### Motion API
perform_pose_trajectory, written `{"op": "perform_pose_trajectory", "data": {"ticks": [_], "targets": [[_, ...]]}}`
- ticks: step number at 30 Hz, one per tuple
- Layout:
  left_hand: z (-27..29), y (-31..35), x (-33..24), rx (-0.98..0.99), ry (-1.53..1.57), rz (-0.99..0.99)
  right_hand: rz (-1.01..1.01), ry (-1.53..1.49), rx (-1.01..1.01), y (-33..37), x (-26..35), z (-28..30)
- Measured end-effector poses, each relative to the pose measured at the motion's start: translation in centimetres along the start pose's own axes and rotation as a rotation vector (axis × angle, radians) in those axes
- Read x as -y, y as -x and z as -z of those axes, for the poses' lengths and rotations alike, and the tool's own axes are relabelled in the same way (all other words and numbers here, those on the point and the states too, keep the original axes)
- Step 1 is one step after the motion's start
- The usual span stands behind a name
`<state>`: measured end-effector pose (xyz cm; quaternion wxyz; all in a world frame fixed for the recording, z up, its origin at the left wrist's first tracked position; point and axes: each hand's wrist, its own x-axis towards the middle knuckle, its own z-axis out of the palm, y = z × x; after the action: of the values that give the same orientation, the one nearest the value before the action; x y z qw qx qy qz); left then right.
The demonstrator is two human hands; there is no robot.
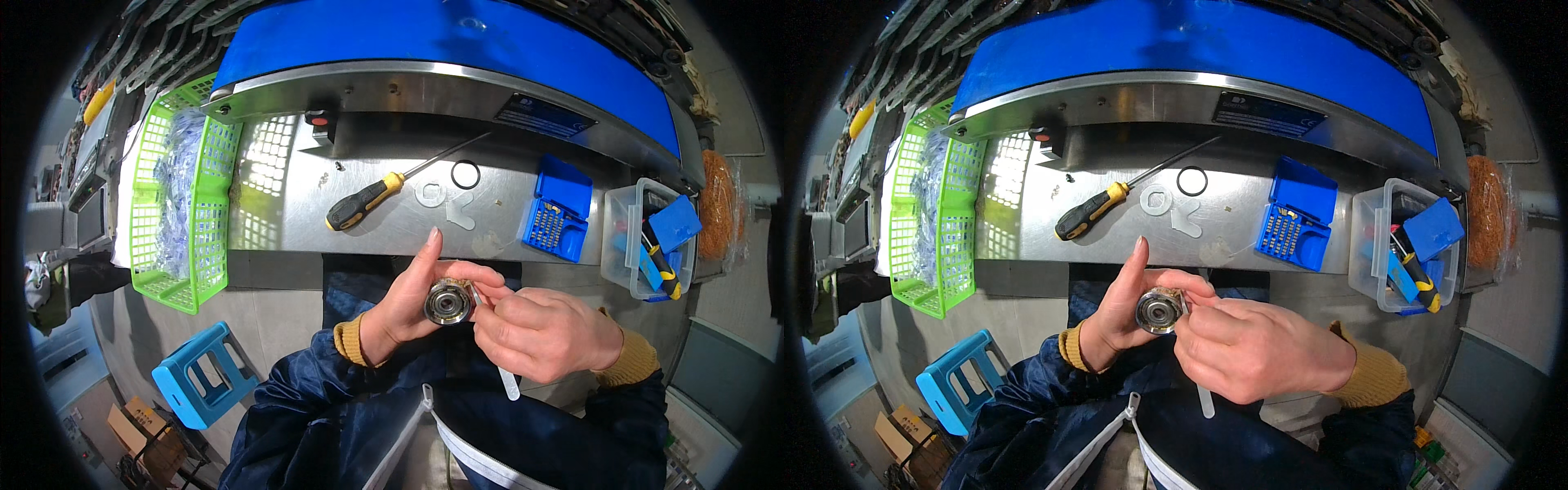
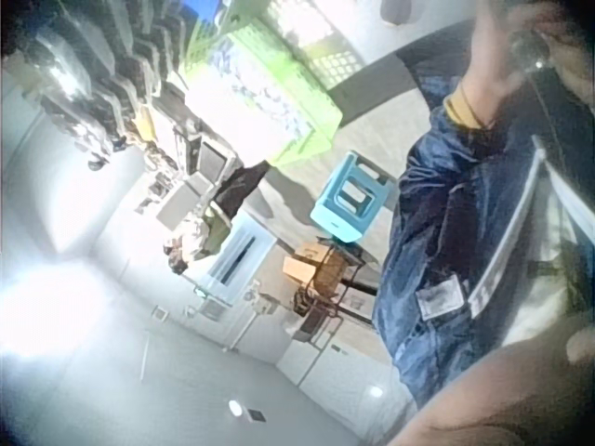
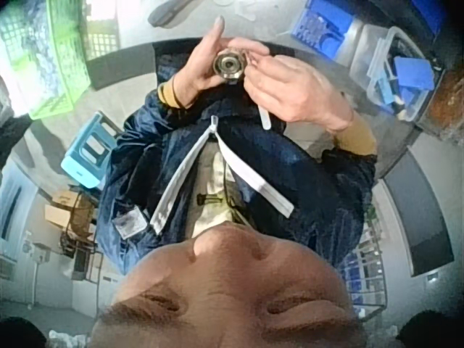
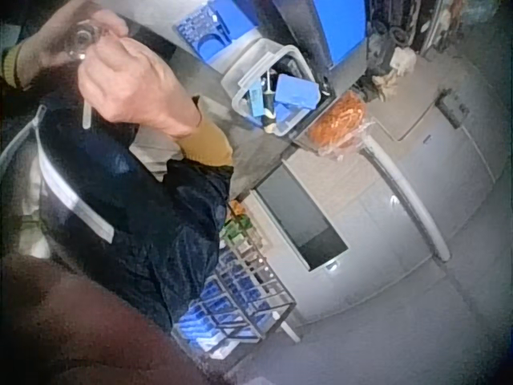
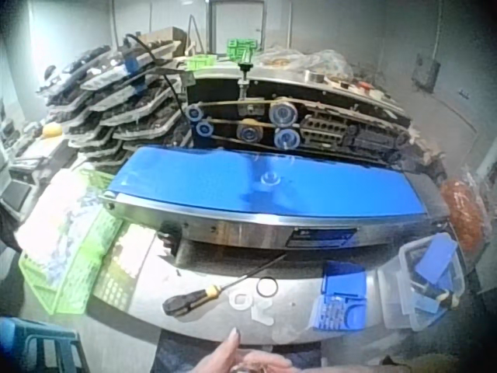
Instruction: The person holds a cylindrical mechanical component and uses a thin metal tool to place small parts into it. They repeatedly pick up small pieces from the table and insert them into the component, rotating it to access different areas.
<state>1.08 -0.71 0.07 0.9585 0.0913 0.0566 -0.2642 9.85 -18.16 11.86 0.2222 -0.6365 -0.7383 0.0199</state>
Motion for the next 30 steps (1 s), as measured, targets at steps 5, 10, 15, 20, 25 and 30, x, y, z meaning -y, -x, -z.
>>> {"op": "perform_pose_trajectory", "data": {"ticks": [5, 10, 15, 20, 25, 30], "targets": [[0.0, 0.0, 0.0, 0.016, 0.008, -0.005, 0.033, 0.031, -0.001, -0.1, -0.2, -0.1], [0.0, 0.0, 0.1, -0.004, -0.024, -0.009, 0.040, -0.002, 0.000, -0.1, -0.2, 0.0], [0.0, 0.1, 0.0, -0.017, -0.025, 0.007, 0.032, -0.053, 0.008, -0.1, -0.3, 0.0], [0.0, 0.2, 0.0, -0.045, -0.017, 0.021, -0.005, -0.122, -0.005, 0.3, -0.7, 0.0], [-0.1, 0.3, -0.1, -0.069, -0.022, 0.021, -0.010, -0.136, -0.029, 0.4, -1.1, -0.1], [-0.1, 0.3, -0.1, -0.059, 0.021, 0.025, -0.034, -0.143, -0.061, 0.5, -1.4, 0.2]]}}
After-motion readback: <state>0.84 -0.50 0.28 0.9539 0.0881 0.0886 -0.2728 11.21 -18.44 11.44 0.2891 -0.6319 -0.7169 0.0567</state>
